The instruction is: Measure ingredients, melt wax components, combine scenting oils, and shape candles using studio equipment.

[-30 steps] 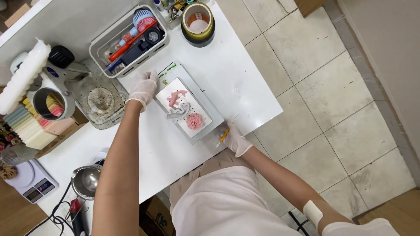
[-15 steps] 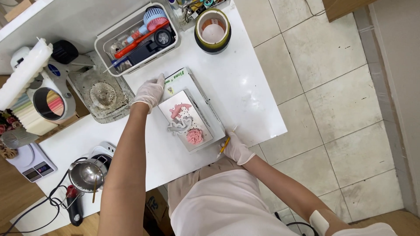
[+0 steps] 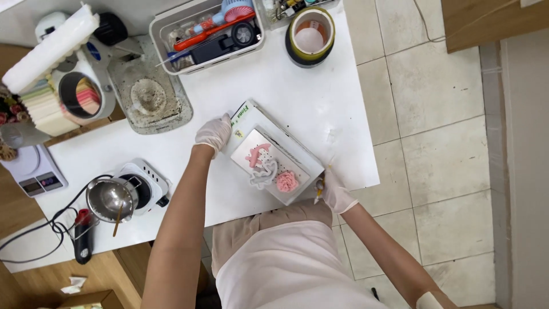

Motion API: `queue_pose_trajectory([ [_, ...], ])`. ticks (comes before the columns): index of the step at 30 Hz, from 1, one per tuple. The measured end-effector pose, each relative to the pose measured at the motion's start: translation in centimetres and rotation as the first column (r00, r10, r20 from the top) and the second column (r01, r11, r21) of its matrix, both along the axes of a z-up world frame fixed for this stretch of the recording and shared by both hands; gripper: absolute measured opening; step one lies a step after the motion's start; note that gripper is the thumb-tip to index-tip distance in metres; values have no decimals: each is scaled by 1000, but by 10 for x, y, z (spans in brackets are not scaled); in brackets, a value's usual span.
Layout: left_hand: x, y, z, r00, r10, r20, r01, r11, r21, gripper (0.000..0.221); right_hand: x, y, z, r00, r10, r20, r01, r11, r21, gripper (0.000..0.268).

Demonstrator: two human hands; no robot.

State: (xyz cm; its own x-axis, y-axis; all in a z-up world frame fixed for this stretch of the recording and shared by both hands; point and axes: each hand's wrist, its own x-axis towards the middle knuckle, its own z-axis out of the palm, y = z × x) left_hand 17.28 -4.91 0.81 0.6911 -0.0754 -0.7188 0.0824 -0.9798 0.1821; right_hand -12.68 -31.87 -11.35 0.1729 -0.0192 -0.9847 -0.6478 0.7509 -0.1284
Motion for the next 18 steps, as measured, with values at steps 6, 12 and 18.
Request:
queue_pose_trajectory([
  [6, -101, 41, -5, 984, 179, -12, -179, 983, -34, 78, 41, -49, 43, 911, 380, 157, -347, 916, -204, 36],
  [12, -206, 60, -38, 902, 431, -3, -426, 892, -150, 77, 91, -75, 60, 701, 690, 179, -596, 705, -384, 42],
  [18, -223, 40, -14, 751, 661, 10, -642, 733, -223, 71, 148, -87, 51, 480, 875, 67, -718, 435, -543, 54],
])
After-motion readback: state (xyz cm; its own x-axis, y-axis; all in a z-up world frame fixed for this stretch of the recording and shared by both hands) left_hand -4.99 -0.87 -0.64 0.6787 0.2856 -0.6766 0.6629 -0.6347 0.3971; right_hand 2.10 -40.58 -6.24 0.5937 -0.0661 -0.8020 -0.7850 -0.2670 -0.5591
